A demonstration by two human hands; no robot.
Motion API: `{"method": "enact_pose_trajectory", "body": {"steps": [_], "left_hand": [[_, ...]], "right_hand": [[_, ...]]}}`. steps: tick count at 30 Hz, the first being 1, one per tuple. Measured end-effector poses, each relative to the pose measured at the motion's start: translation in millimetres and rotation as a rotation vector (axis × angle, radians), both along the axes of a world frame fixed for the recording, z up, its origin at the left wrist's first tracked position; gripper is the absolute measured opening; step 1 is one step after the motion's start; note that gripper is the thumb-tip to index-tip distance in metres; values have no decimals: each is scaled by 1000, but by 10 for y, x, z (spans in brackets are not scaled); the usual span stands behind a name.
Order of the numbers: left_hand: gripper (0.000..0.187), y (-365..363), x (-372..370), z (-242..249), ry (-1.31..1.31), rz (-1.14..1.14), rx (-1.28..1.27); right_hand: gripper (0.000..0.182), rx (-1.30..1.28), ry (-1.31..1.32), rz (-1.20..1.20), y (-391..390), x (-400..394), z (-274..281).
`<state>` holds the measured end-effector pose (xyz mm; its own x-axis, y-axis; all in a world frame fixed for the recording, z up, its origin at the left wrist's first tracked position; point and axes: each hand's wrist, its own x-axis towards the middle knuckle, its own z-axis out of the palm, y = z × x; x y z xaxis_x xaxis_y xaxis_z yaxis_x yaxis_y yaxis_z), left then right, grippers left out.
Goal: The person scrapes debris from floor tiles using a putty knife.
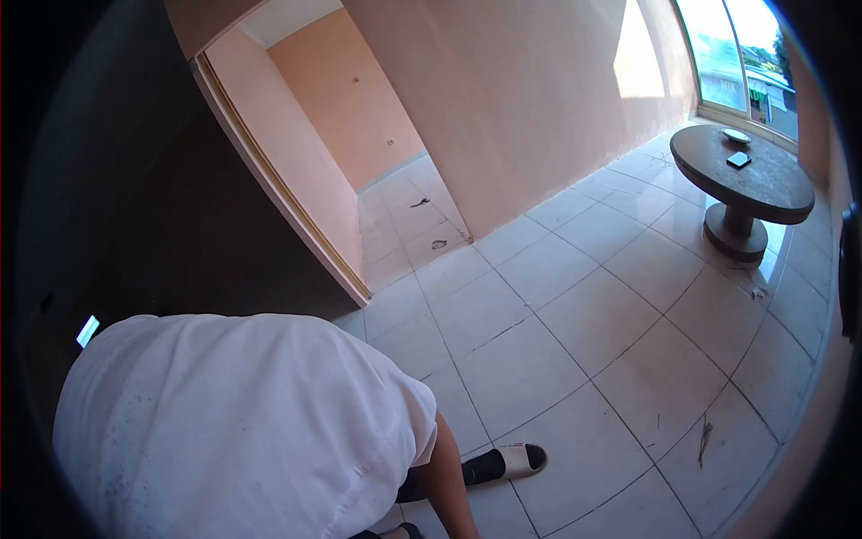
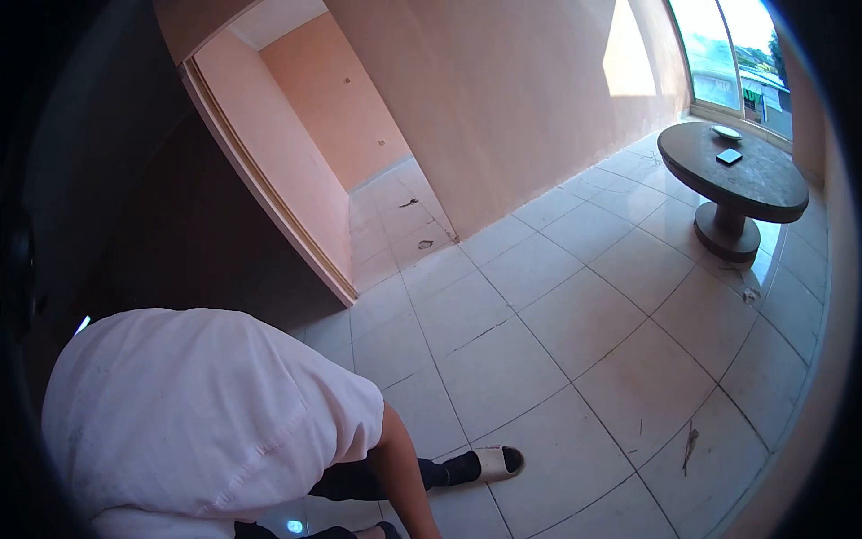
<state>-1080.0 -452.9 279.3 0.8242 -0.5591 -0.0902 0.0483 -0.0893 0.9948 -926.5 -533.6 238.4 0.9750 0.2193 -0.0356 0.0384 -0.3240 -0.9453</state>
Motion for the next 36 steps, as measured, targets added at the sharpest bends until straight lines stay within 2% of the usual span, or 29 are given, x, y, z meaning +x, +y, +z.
{"method": "enact_pose_trajectory", "body": {"steps": [4, 6, 8, 11, 14, 19, 22, 23, 24, 27, 30, 34, 36], "left_hand": [[79, -81, -23, 940, -9, -10, -89], [79, -75, -35, 1349, -81, 69, -100], [75, 69, 7, 1968, -186, 83, -107], [70, 137, 39, 2575, -260, 155, -153], [64, 658, 99, 3109, -240, 265, -61], [57, 1656, 1085, 4171, -482, 494, 79], [53, 2542, 1718, 5027, -681, 619, 78], [37, 2825, 1947, 5406, -693, 571, -130], [32, 3096, 2114, 5782, -734, 582, -108], [32, 3534, 2457, 6844, -875, 650, -220], [33, 3635, 2626, 7726, -1136, 668, -391], [38, 3478, 2690, 8708, -1503, 523, -571], [38, 3293, 2876, 9007, -1493, 489, -566]], "right_hand": [[68, -77, -66, -7, -122, 355, 984], [66, -95, -113, -6, -21, 650, 1640], [65, -123, -178, 9, 74, 935, 2253], [63, -178, -279, 18, 303, 1281, 3128], [61, -199, -327, 0, 641, 1416, 3853], [58, -224, -387, 57, 1192, 1482, 4784], [56, -212, -433, 72, 1413, 1549, 5103], [55, -214, -441, 53, 1374, 1572, 5143], [54, -212, -446, 46, 1398, 1583, 5209], [52, -213, -448, -4, 1414, 1638, 5346], [50, -198, -445, -44, 1400, 1700, 5410], [48, -192, -428, -68, 1347, 1774, 5406], [47, -191, -428, -75, 1349, 1836, 5404]]}}
